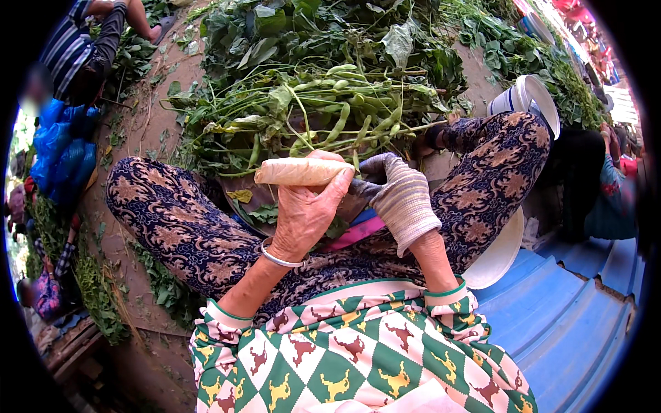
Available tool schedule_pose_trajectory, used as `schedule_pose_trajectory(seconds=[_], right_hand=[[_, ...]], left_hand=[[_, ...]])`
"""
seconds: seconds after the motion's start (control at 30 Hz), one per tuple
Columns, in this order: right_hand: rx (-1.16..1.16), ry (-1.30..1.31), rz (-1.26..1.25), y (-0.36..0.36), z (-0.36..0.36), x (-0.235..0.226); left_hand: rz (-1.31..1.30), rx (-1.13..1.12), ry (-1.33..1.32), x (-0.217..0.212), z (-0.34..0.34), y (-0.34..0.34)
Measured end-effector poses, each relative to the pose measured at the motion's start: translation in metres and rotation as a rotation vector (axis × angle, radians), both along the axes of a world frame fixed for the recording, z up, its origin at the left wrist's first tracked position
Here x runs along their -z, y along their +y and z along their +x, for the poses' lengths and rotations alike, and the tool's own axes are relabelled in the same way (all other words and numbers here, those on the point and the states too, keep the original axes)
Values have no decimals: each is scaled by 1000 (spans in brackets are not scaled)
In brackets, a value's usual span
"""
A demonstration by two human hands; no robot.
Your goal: The person sits on the ground and shells green vegetables by hand, removing pods from stems and placing them into a white bucket. The task is performed continuously with other people working nearby.
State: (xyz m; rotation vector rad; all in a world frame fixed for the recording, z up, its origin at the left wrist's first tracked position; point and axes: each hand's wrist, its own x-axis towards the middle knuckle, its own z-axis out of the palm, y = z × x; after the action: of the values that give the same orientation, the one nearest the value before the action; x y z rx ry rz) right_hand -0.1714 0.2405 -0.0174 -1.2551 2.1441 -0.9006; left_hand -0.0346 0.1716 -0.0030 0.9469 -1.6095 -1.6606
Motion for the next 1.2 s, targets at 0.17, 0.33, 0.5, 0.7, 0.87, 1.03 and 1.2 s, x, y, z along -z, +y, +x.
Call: schedule_pose_trajectory(seconds=[0.17,0.33,0.5,0.7,0.87,1.03,1.2], right_hand=[[-192,154,156,-3,-2,0],[-161,143,49,0,-1,-1],[-189,209,29,-1,-2,-1],[-162,393,51,0,11,4],[-104,343,93,0,12,5],[-134,-391,-50,-4,3,24],[8,-1038,-17,9,-8,19]], left_hand=[[-191,-13,-21,5,-2,3],[-115,-21,19,4,0,0],[-113,-32,17,3,0,0],[-487,-22,-20,9,-7,3],[-508,24,-38,7,-13,0],[-370,33,-74,5,-2,-2],[-340,108,-86,3,0,-3]])
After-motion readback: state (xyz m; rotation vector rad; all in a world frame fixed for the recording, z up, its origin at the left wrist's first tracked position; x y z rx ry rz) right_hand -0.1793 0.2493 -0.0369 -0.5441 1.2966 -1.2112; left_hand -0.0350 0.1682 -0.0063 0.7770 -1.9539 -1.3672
